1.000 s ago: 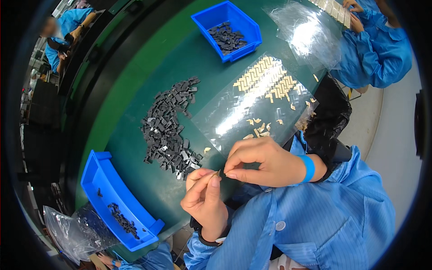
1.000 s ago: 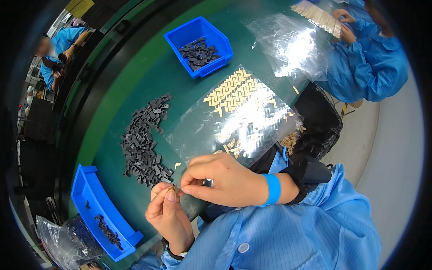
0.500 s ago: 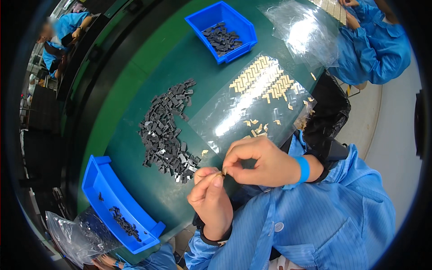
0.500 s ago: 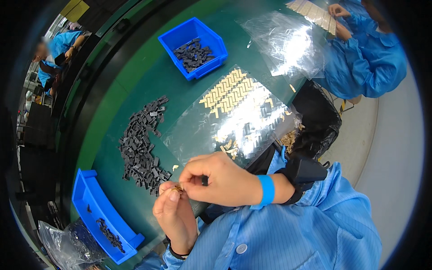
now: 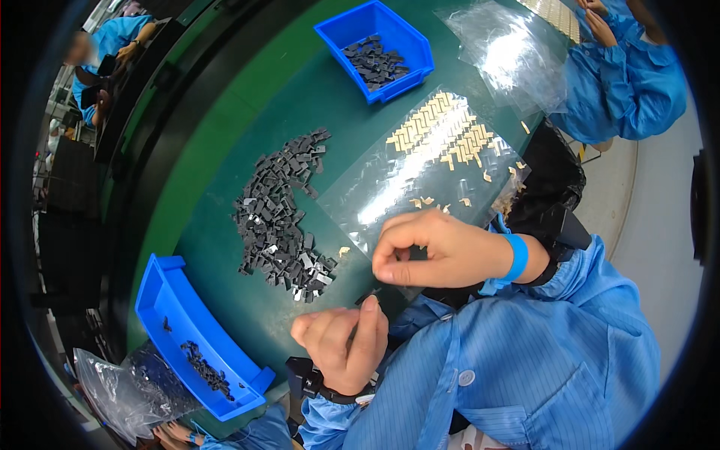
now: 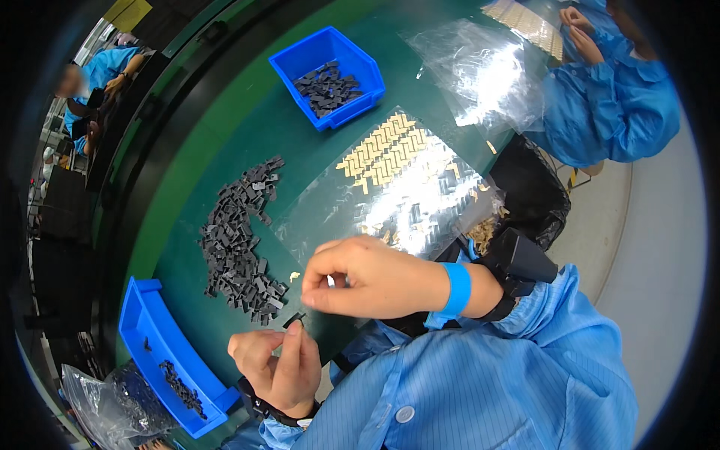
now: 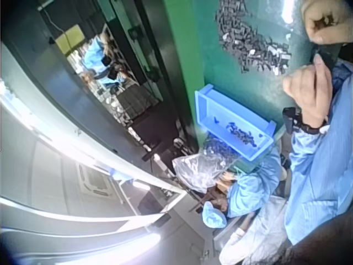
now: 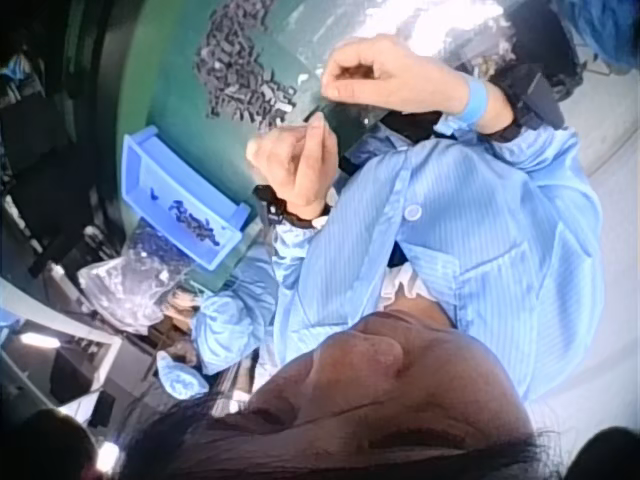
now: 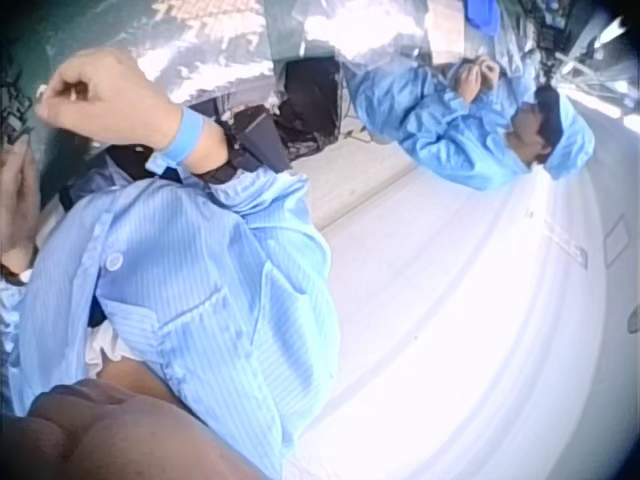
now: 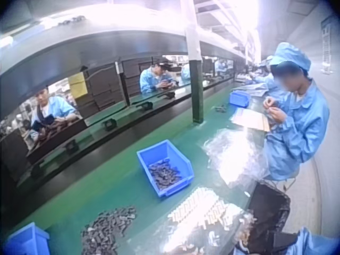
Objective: Manually assembling small plastic and metal components at a production line workstation.
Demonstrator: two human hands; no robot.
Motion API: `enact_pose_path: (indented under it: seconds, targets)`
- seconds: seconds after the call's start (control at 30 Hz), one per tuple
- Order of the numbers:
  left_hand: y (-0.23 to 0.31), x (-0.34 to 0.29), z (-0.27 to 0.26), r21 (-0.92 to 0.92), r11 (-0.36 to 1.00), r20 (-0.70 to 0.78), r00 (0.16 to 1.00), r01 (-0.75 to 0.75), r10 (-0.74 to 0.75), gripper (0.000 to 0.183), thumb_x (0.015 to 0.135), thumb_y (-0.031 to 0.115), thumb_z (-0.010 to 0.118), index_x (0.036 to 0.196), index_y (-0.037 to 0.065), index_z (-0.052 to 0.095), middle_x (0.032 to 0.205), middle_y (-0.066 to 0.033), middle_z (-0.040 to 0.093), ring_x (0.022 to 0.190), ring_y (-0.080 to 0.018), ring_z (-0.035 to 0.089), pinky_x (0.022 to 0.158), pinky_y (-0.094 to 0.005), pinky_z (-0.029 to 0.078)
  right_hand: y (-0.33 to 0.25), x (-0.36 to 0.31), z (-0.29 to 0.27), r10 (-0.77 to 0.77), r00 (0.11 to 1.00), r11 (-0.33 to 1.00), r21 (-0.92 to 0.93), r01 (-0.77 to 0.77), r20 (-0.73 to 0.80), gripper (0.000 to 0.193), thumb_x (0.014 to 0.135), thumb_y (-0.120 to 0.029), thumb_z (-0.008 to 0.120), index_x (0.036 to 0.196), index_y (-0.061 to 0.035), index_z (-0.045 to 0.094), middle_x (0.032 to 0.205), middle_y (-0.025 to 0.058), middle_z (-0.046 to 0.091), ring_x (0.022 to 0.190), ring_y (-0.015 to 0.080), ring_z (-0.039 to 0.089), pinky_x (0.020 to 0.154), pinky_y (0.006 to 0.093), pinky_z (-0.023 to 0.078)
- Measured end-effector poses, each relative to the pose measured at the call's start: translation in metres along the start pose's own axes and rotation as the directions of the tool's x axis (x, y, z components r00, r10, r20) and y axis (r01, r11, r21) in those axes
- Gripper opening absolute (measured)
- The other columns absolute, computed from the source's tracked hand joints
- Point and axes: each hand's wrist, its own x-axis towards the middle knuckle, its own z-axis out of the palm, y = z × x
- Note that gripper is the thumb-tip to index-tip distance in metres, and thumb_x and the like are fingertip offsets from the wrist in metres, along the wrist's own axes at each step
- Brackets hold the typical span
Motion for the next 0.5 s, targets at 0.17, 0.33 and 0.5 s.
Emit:
enact_pose_path:
  seconds: [0.17, 0.33, 0.5]
  targets:
    - [0.003, -0.003, -0.001, 0.094, 0.993, 0.054, 0.996, -0.078, 0.073, 0.034, 0.061, -0.003, 0.068, 0.092, 0.010, 0.064, 0.085, -0.0012, 0.048, 0.069, -0.0174, 0.048, 0.063, -0.0337, 0.034, -0.001, -0.001, 0.001, 0.086, 0.985, 0.982, 0.157, -0.110, 0.152, 0.014, 0.083, -0.016, 0.063, 0.082, -0.0024, 0.061, 0.078, 0.0032, 0.057, 0.069, 0.0119, 0.049, 0.063, 0.0254, 0.041]
    - [0.004, -0.008, 0.000, 0.134, 0.986, 0.088, 0.992, -0.096, 0.085, 0.035, 0.062, -0.003, 0.068, 0.093, 0.012, 0.064, 0.086, 0.0006, 0.048, 0.072, -0.0170, 0.049, 0.066, -0.0341, 0.033, 0.002, 0.000, 0.003, 0.067, 0.986, 0.985, 0.150, -0.090, 0.152, 0.014, 0.082, -0.015, 0.063, 0.078, -0.0020, 0.059, 0.077, 0.0035, 0.056, 0.068, 0.0119, 0.048, 0.062, 0.0248, 0.041]
    - [0.004, -0.012, 0.006, 0.103, 0.992, 0.106, 0.993, -0.069, 0.058, 0.036, 0.062, 0.000, 0.070, 0.095, 0.012, 0.064, 0.088, -0.0016, 0.051, 0.075, -0.0186, 0.050, 0.068, -0.0345, 0.035, 0.004, -0.002, 0.005, 0.028, 0.990, 0.997, 0.073, -0.038, 0.141, 0.011, 0.081, -0.011, 0.061, 0.076, -0.0012, 0.056, 0.075, 0.0052, 0.056, 0.066, 0.0136, 0.050, 0.061, 0.0258, 0.042]
